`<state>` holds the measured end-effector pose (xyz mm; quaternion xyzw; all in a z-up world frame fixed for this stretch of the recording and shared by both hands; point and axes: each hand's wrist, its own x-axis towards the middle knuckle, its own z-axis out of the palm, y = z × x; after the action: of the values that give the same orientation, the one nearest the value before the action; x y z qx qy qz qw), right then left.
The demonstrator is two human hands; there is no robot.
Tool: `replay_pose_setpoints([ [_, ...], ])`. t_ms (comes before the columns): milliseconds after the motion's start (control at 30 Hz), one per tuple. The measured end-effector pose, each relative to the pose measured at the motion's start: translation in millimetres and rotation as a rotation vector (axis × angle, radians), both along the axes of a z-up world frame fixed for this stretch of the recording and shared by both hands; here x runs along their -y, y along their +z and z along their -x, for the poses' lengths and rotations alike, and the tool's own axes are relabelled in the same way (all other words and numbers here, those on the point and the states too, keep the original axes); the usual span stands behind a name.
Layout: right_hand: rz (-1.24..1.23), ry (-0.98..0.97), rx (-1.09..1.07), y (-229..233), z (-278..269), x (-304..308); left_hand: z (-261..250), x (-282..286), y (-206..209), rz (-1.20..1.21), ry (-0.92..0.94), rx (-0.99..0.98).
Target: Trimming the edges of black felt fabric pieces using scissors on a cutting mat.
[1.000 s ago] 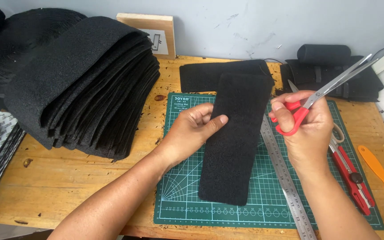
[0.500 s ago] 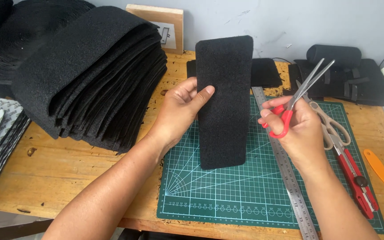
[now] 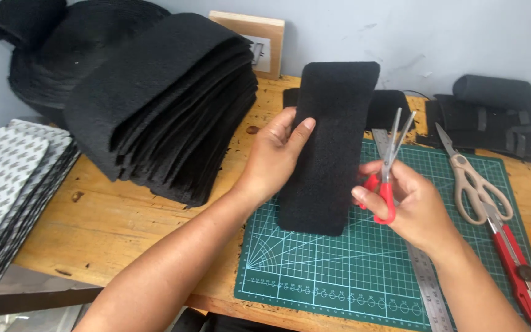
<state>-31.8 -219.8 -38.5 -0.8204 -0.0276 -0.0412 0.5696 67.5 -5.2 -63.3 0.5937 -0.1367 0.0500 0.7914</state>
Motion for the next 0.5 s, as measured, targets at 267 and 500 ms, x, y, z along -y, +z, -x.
replay_pose_setpoints([
  [267,0.016,-0.086,-0.271,48.3,0.0,-17.3,24.4,-25.0,66.4,-0.237,-0.022,0.107],
  [500,0.128,-0.007,-0.259,37.6,-0.6,-10.9,32.7,-97.2,178.8,-0.806,0.020,0.629],
])
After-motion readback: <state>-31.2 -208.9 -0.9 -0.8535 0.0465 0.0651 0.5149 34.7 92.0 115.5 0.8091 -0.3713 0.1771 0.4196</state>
